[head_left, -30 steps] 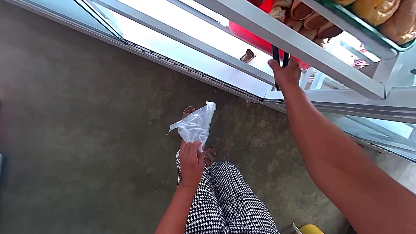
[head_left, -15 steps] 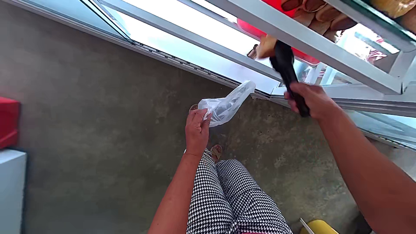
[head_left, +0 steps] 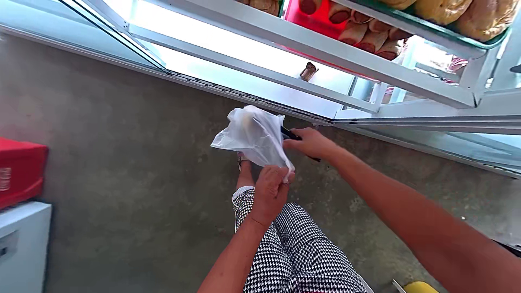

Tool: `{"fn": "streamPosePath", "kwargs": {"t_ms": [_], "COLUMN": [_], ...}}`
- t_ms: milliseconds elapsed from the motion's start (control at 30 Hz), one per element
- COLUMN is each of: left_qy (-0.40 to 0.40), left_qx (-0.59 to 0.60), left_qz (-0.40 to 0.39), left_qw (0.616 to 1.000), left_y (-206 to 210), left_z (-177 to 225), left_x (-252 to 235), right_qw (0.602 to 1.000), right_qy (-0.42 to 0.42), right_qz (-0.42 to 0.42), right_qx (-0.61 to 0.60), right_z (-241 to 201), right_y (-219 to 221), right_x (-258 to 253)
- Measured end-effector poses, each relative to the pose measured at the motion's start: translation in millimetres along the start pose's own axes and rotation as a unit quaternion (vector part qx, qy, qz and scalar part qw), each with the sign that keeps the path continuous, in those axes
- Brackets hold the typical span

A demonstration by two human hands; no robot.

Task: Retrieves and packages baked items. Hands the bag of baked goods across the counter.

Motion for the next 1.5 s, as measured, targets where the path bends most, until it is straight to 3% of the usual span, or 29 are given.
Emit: {"fn": "streamPosePath", "kwargs": {"t_ms": [100,167,267,333,500,633,733,833,933,1067,1167,1300,1400,1500], "left_qy": [-0.104,-0.143,-0.138,-0.140,-0.159,-0.148,-0.112,-0.116,-0.183,-0.202,-0.201,-0.195,-0.178,-0.148], "left_qx": [0.039,0.042,0.059,0.053,0.009,-0.106,-0.173,-0.169,-0.104,-0.013,0.036,0.061,0.118,0.139], "left_qz": [0.105,0.157,0.187,0.174,0.159,0.136,0.120,0.094,0.046,0.023,-0.006,-0.067,-0.094,-0.055], "left_qw": [0.988,0.976,0.971,0.973,0.974,0.974,0.971,0.974,0.976,0.979,0.979,0.977,0.972,0.978], "left_y": [-11.4,-27.4,-38.2,-38.2,-38.2,-48.0,-58.2,-67.0,-72.3,-82.6,-84.2,-63.8,-47.0,-47.5], "left_z": [4.3,3.1,-2.4,-4.7,-16.0,-24.3,-25.2,-21.4,-19.2,-14.7,-7.9,16.8,37.1,39.5], "left_x": [-21.7,-39.5,-53.3,-55.4,-42.4,-29.4,-29.4,-42.4,-60.7,-80.2,-82.5,-78.9,-73.1,-73.5], "right_qw": [0.985,0.983,0.997,0.995,0.919,0.898,0.889,0.885,0.874,0.923,0.956,0.964,0.984,0.976], "right_qy": [0.049,0.036,-0.042,0.010,0.176,0.164,0.227,0.215,0.198,0.119,0.043,-0.043,-0.109,-0.079], "right_qz": [0.017,0.002,0.029,0.079,0.330,0.384,0.349,0.338,0.285,0.154,-0.029,-0.201,-0.135,-0.061], "right_qx": [0.167,0.178,0.063,-0.055,-0.123,-0.137,-0.191,-0.236,-0.339,-0.331,-0.288,-0.168,0.038,0.195], "right_z": [0.3,9.0,42.1,64.8,99.2,69.3,36.5,71.9,99.2,125.2,136.1,79.6,18.3,-10.2], "right_y": [6.0,-3.3,-25.5,-42.4,-101.9,-134.0,-133.2,-127.3,-116.3,-102.3,-81.9,-67.6,-54.5,-35.4], "right_x": [2.6,20.8,58.0,69.8,-7.6,-73.4,-71.8,-68.2,-49.1,-1.2,55.4,70.8,36.6,15.3]}}
Point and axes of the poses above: each hand's wrist, its own x-axis away from the middle knuckle, its own y-axis out of the palm, z = x × y, the point moved 3 cm from there along -x, towards the middle knuckle, and after that the axes turned 7 degrees about x, right-handed, at the moved point
